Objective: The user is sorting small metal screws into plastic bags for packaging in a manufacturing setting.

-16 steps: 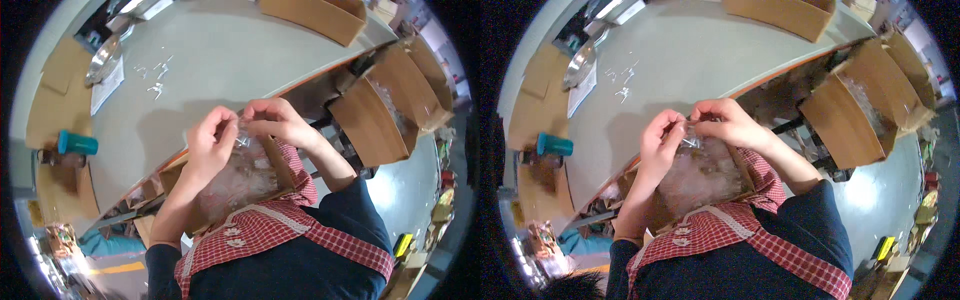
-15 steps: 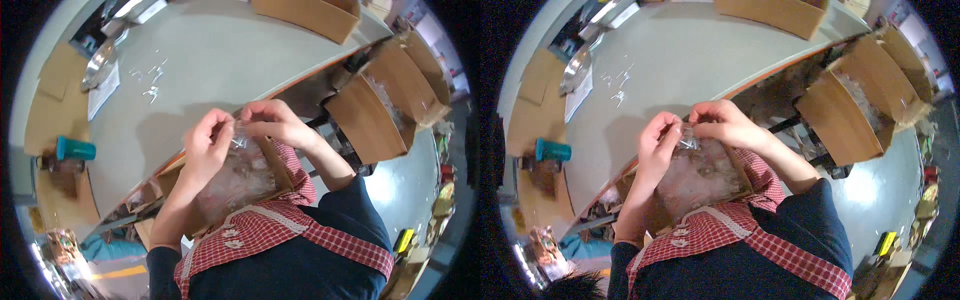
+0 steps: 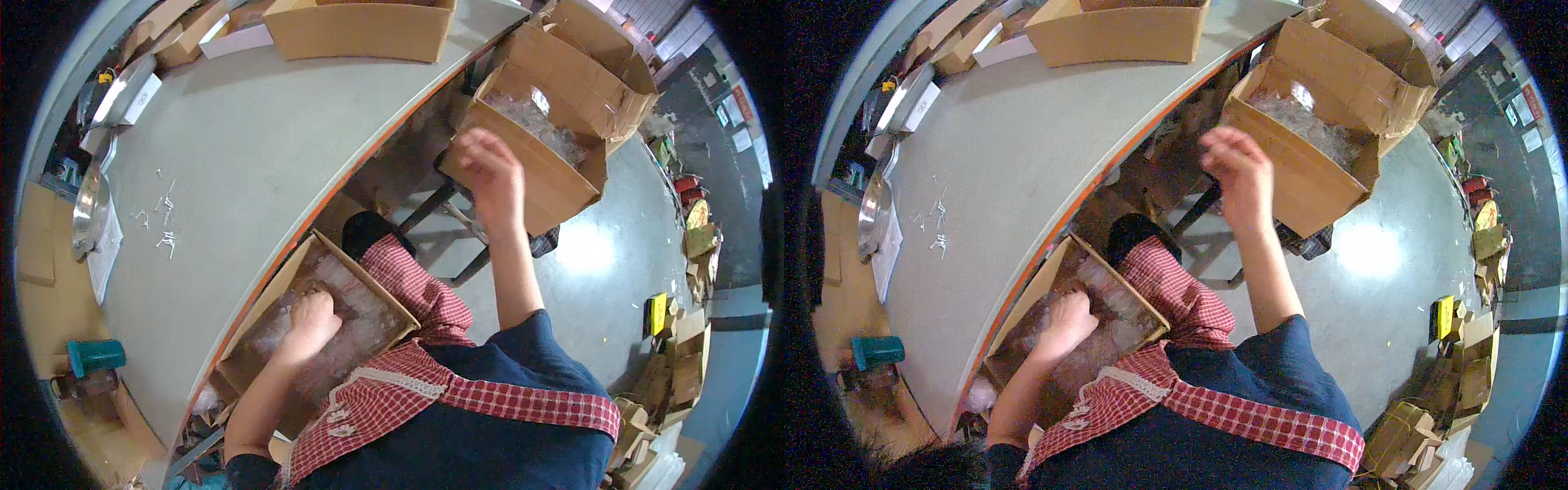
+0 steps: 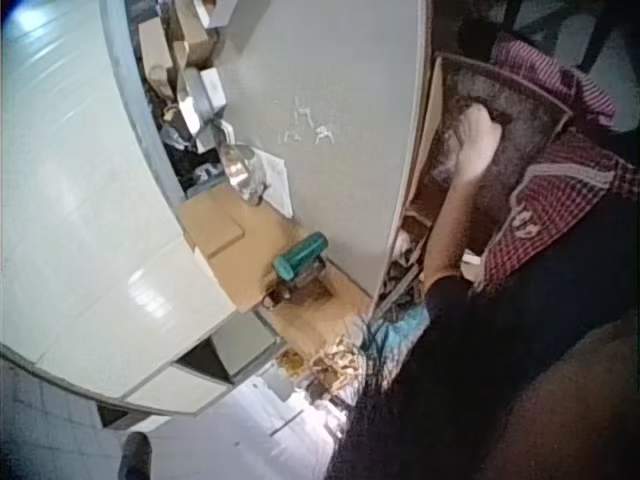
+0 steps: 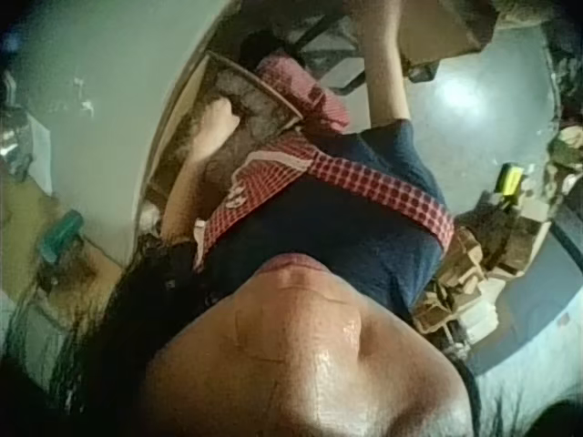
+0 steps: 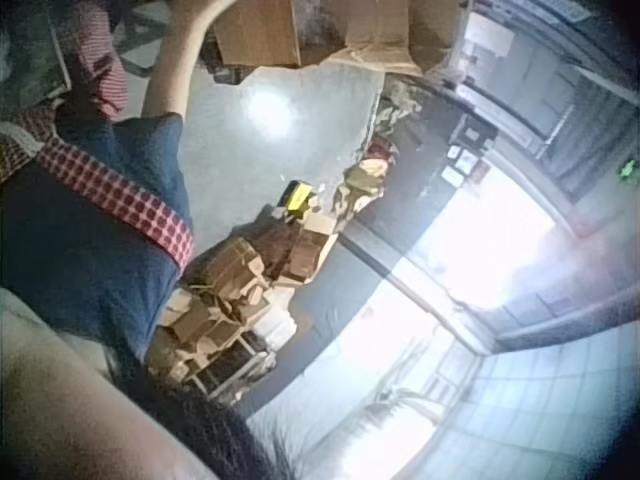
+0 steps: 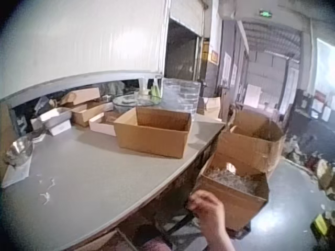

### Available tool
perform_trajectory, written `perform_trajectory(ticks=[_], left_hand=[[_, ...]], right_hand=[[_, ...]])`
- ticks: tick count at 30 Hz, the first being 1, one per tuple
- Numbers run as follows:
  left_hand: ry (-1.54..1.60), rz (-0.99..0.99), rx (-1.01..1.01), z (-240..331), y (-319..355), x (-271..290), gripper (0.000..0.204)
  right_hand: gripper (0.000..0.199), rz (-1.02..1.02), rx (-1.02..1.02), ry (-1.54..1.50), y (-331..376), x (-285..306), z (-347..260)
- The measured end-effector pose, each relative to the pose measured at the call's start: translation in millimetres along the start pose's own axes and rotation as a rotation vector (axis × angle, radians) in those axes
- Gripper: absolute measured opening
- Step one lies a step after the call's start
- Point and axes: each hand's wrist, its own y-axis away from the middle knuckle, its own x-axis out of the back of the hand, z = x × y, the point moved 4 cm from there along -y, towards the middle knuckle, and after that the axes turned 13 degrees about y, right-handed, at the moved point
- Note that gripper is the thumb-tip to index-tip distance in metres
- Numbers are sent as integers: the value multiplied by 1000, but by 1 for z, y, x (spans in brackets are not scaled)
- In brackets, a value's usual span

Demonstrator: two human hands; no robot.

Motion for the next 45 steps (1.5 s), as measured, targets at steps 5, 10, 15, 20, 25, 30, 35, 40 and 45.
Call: perform_trajectory(ticks=[5, 10, 15, 20, 25, 30, 35, 40, 45], left_hand=[[25, -21, -118, -20, -18, -10, 24], [109, 219, -115, -31, -3, 17, 26], [28, 69, -12, -38, 8, -9, 27], [174, 47, -139, -50, 0, -18, 37], [513, 203, -113, -66, 43, 44, 23], [1216, 265, -100, -47, 99, 90, 24], [1165, 546, -211, -49, 123, 115, 20], [1010, 784, -257, -60, 133, 142, 17], [852, 1090, -139, -98, 132, 176, 12]], right_hand=[[16, -255, -268, 88, 29, -55, 38], [14, -488, -130, 234, 39, -108, 37], [15, -603, -117, 208, 63, -161, 56], [15, -862, -92, 293, 85, -197, 61], [17, -894, -41, 452, 99, -203, 56], [29, -1185, 263, 735, 132, -223, 38], [16, -1091, 165, 749, 140, -250, 41], [15, -1202, 311, 716, 134, -293, 32], [17, -1095, 740, 903, 89, -372, 37]])
